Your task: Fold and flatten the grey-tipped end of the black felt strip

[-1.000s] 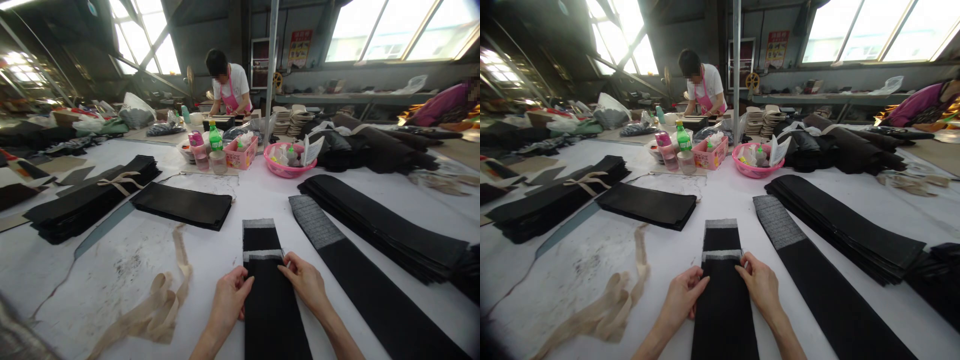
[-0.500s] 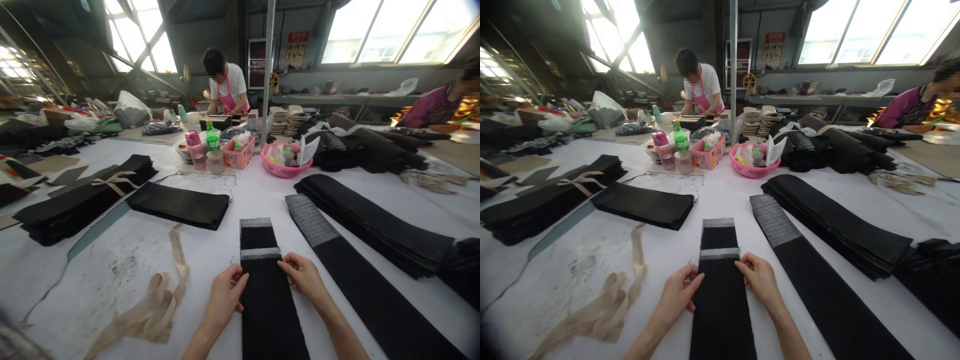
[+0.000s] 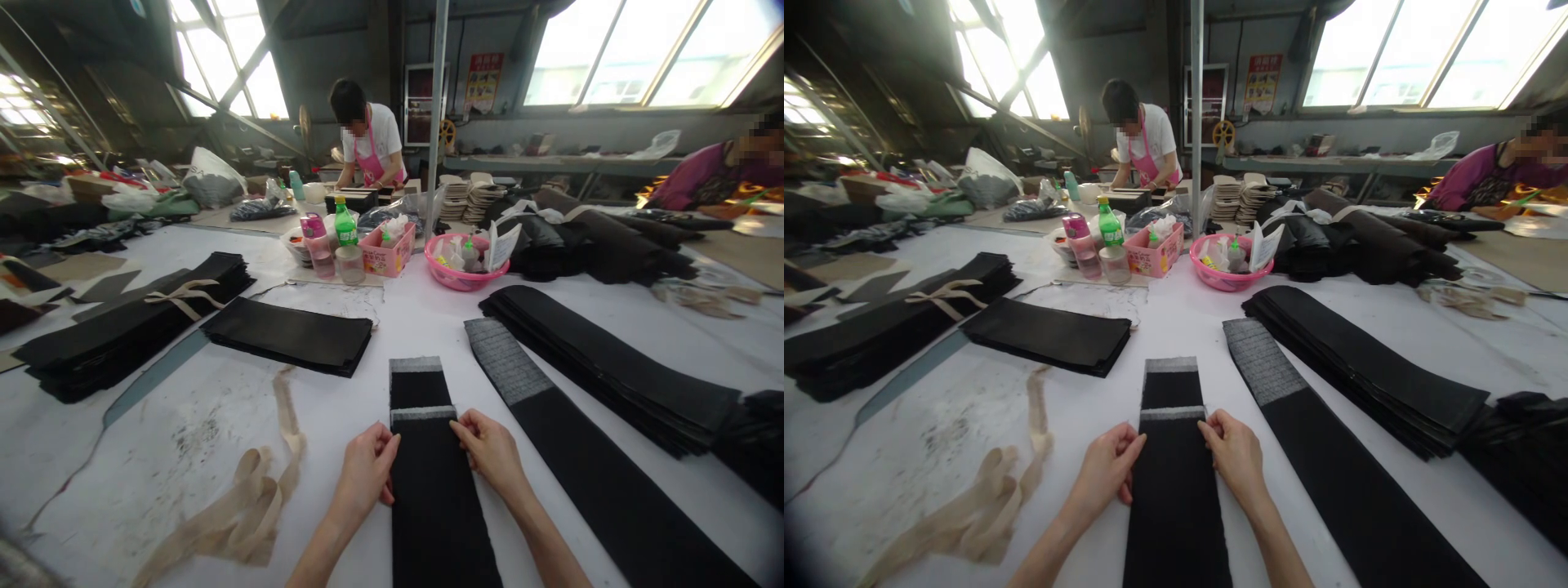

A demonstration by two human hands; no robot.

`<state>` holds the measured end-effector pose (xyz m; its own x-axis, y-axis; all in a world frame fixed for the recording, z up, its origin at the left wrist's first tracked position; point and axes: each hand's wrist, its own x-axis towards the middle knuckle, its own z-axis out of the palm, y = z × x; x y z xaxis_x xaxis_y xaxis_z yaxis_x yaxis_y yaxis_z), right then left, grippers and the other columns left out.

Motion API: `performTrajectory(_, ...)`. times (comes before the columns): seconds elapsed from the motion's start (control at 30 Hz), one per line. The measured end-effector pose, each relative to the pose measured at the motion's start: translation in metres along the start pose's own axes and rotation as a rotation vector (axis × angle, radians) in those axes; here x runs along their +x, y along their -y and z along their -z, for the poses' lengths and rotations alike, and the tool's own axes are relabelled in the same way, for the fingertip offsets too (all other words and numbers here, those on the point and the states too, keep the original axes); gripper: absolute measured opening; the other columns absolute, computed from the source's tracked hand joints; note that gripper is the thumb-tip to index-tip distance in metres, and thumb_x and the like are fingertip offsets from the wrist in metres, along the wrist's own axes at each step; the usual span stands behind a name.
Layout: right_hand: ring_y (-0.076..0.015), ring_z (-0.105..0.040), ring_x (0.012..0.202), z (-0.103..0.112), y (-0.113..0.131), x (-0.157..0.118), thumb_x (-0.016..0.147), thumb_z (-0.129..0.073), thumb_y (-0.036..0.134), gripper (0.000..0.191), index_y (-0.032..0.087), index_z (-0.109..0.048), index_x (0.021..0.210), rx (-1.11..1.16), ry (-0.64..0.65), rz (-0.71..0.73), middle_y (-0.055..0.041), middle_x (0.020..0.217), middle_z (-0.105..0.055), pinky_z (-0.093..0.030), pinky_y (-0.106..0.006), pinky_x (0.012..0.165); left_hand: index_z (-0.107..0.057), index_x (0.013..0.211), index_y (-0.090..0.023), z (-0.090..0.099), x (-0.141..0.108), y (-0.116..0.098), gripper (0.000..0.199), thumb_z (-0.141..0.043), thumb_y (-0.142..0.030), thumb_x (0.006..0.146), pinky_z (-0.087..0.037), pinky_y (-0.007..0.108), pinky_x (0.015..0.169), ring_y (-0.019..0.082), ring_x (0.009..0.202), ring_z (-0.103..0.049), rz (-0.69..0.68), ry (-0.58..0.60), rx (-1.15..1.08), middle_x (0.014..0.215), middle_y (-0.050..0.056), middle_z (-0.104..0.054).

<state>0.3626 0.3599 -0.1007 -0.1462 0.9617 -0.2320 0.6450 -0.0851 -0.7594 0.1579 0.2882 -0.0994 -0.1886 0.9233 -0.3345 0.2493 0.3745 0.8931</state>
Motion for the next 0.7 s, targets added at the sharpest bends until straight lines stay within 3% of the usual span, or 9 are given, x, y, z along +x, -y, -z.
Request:
performTrajectory(0.33, -0.0112, -0.056, 0.042, -0.0004, 0.0053, 0.0010, 0.086, -0.048, 0.046, 0.029, 0.023, -0.055, 0.070, -0.118, -0.023, -0.059, 0.0062, 0.060, -0.066, -0.035, -0.023, 0.048, -0.044, 0.072, -0.020, -0.0007, 0.0047, 0.0028, 0.040, -0.044, -0.059, 0.083, -0.027, 0.014, 0.023, 0.014, 0.028, -0.053, 0.016, -0.003, 0.008, 0.039, -0.007, -0.049)
performTrajectory(0.7, -0.0105, -0.056, 0.042, -0.0001, 0.0099, 0.0034, 0.088, -0.046, 0.045, 0.032, 0.023, -0.055, 0.067, -0.189, -0.040, -0.080, 0.0073, 0.057, -0.065, -0.034, -0.024, 0.052, -0.041, 0.069, -0.021, -0.0020, 0.0064, 0.0016, 0.034, -0.045, -0.050, 0.086, -0.027, 0.014, 0.023, 0.014, 0.027, -0.053, 0.025, -0.013, 0.013, 0.040, -0.008, -0.049)
